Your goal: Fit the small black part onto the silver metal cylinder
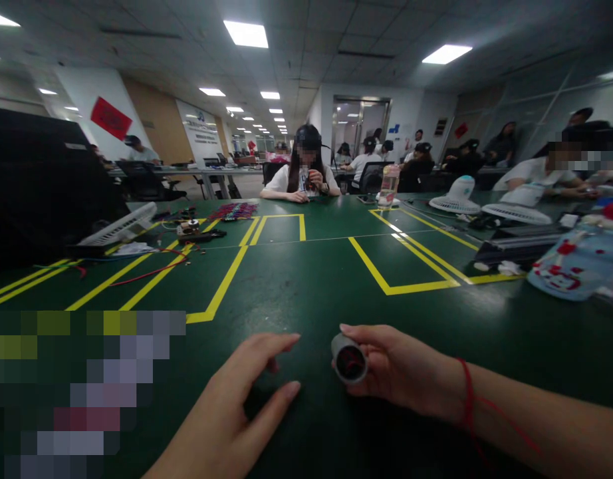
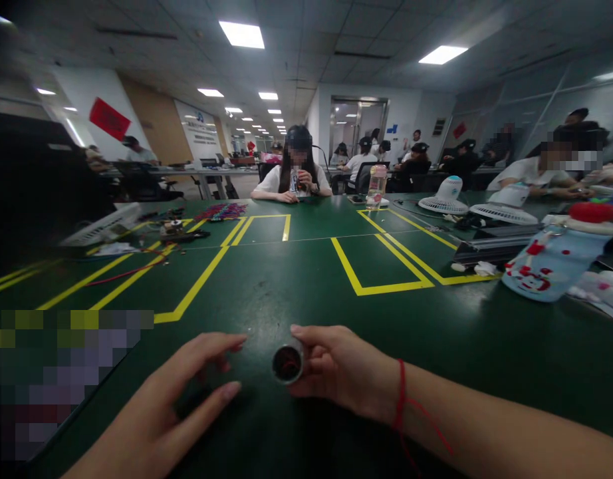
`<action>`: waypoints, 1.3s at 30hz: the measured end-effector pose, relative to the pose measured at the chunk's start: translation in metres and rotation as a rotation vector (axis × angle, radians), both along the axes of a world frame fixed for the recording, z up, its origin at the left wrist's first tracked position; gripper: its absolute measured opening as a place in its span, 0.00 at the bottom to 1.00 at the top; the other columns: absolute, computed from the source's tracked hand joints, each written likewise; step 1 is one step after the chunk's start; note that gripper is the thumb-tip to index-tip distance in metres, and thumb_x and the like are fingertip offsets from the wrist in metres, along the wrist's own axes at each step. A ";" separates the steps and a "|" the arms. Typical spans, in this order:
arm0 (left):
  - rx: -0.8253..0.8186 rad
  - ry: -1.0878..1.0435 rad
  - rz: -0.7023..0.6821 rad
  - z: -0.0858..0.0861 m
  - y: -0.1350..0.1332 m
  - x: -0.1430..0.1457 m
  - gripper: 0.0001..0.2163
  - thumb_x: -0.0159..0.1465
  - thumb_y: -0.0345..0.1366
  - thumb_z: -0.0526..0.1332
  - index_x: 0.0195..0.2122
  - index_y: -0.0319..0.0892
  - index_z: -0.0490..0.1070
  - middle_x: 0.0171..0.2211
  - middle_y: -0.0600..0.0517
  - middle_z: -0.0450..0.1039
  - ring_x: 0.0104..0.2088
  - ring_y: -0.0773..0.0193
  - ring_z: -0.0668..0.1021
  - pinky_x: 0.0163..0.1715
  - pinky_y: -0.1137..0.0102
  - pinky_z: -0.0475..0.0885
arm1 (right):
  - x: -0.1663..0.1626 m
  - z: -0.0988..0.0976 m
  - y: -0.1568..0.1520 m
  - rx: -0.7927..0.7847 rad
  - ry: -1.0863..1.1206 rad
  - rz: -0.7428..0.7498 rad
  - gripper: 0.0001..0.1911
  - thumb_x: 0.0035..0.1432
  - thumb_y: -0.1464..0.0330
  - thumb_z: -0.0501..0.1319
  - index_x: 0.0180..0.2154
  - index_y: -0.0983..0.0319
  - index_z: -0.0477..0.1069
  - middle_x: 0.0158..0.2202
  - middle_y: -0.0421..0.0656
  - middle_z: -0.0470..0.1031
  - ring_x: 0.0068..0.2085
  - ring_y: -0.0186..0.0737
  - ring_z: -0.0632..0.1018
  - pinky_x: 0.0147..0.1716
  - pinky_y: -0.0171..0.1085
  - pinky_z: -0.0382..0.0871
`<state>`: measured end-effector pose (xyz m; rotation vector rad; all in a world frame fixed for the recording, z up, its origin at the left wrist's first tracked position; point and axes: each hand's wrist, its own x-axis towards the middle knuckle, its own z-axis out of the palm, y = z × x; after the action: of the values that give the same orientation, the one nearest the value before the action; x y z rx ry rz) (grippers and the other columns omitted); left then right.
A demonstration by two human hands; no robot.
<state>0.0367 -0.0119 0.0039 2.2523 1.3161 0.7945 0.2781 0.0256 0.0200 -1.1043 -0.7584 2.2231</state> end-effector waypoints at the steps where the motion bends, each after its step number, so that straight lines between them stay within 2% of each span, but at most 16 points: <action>1: 0.036 -0.012 -0.032 0.003 0.000 0.007 0.22 0.65 0.33 0.58 0.58 0.59 0.56 0.51 0.54 0.68 0.47 0.60 0.75 0.49 0.64 0.72 | -0.008 -0.002 0.000 -0.019 0.027 0.025 0.18 0.56 0.59 0.62 0.39 0.67 0.66 0.33 0.42 0.72 0.30 0.28 0.75 0.32 0.29 0.73; 6: 0.095 -0.077 -0.143 0.009 0.002 0.029 0.20 0.64 0.28 0.60 0.54 0.57 0.63 0.49 0.54 0.71 0.49 0.60 0.74 0.49 0.66 0.72 | -0.018 -0.006 -0.004 -0.004 0.092 0.070 0.19 0.55 0.57 0.63 0.39 0.68 0.66 0.31 0.41 0.69 0.29 0.27 0.74 0.29 0.27 0.72; 11: 0.102 -0.104 -0.151 0.002 0.001 0.028 0.20 0.64 0.27 0.60 0.54 0.54 0.64 0.49 0.53 0.72 0.48 0.60 0.76 0.48 0.66 0.74 | -0.016 -0.005 -0.008 0.015 0.108 0.090 0.20 0.55 0.57 0.63 0.38 0.68 0.66 0.31 0.41 0.69 0.30 0.27 0.73 0.29 0.28 0.72; 13: 0.103 -0.093 -0.168 0.000 0.001 0.026 0.21 0.64 0.26 0.58 0.55 0.54 0.64 0.51 0.52 0.72 0.50 0.60 0.75 0.48 0.66 0.74 | -0.015 -0.006 -0.007 0.080 0.076 0.054 0.20 0.54 0.58 0.63 0.39 0.67 0.65 0.31 0.41 0.69 0.30 0.27 0.73 0.31 0.30 0.72; 15: 0.109 -0.069 -0.180 0.000 0.002 0.026 0.22 0.64 0.25 0.56 0.56 0.56 0.65 0.54 0.52 0.70 0.53 0.60 0.74 0.50 0.65 0.73 | -0.013 -0.008 -0.006 0.250 -0.008 -0.009 0.21 0.52 0.60 0.66 0.42 0.66 0.65 0.34 0.41 0.71 0.32 0.29 0.74 0.34 0.33 0.73; 18: 0.084 -0.063 -0.160 -0.001 0.003 0.026 0.20 0.66 0.25 0.53 0.53 0.56 0.68 0.58 0.54 0.68 0.56 0.59 0.72 0.53 0.64 0.71 | -0.006 -0.012 -0.002 0.680 -0.234 -0.057 0.23 0.49 0.64 0.68 0.46 0.63 0.66 0.42 0.43 0.72 0.39 0.32 0.75 0.42 0.36 0.73; 21: 0.032 -0.123 -0.104 -0.001 0.005 0.027 0.16 0.66 0.26 0.53 0.49 0.53 0.70 0.55 0.53 0.72 0.54 0.59 0.74 0.53 0.62 0.71 | 0.001 -0.015 0.000 1.128 -0.483 -0.052 0.18 0.53 0.65 0.65 0.46 0.61 0.69 0.47 0.44 0.71 0.46 0.34 0.74 0.49 0.38 0.70; 23: -0.019 -0.169 -0.055 0.000 0.008 0.028 0.14 0.66 0.28 0.55 0.48 0.51 0.71 0.50 0.52 0.76 0.50 0.59 0.77 0.51 0.63 0.72 | 0.004 -0.017 0.000 1.288 -0.576 -0.038 0.16 0.54 0.66 0.63 0.45 0.60 0.69 0.48 0.44 0.70 0.47 0.34 0.73 0.50 0.38 0.70; 26: -0.080 -0.203 0.012 0.008 0.016 0.035 0.13 0.65 0.30 0.57 0.49 0.49 0.71 0.44 0.52 0.78 0.42 0.60 0.79 0.44 0.64 0.75 | 0.004 -0.023 0.000 1.301 -0.581 -0.039 0.20 0.54 0.67 0.63 0.50 0.60 0.64 0.48 0.44 0.70 0.47 0.33 0.73 0.50 0.37 0.70; 30: -0.049 -0.148 -0.005 0.024 0.029 0.051 0.09 0.65 0.33 0.59 0.45 0.48 0.75 0.40 0.52 0.75 0.39 0.60 0.77 0.41 0.65 0.73 | 0.001 -0.028 0.002 1.171 -0.518 -0.054 0.32 0.50 0.66 0.66 0.54 0.60 0.55 0.49 0.45 0.69 0.48 0.34 0.73 0.51 0.38 0.69; 33: -0.005 -0.144 -0.019 0.035 0.036 0.060 0.06 0.64 0.32 0.60 0.36 0.46 0.78 0.36 0.52 0.73 0.39 0.61 0.76 0.39 0.67 0.71 | 0.000 -0.028 0.003 1.132 -0.512 -0.022 0.31 0.50 0.65 0.66 0.53 0.61 0.55 0.47 0.45 0.70 0.46 0.34 0.74 0.48 0.37 0.70; 35: 0.014 -0.162 0.015 0.039 0.039 0.060 0.06 0.64 0.33 0.60 0.35 0.45 0.78 0.34 0.53 0.73 0.36 0.61 0.76 0.36 0.68 0.71 | 0.001 -0.025 0.004 1.150 -0.541 -0.019 0.29 0.51 0.66 0.65 0.52 0.61 0.57 0.46 0.45 0.70 0.45 0.34 0.74 0.47 0.36 0.70; 39: -0.037 -0.103 0.093 0.033 0.039 0.050 0.06 0.62 0.37 0.62 0.36 0.47 0.80 0.34 0.53 0.74 0.35 0.60 0.76 0.36 0.67 0.70 | 0.006 -0.022 0.005 1.221 -0.651 -0.034 0.26 0.50 0.68 0.64 0.51 0.61 0.60 0.45 0.44 0.70 0.43 0.33 0.74 0.45 0.35 0.69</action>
<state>0.0863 0.0276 0.0367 2.1053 1.3840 0.8987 0.2838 0.0301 -0.0022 -1.0680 -1.9410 0.8974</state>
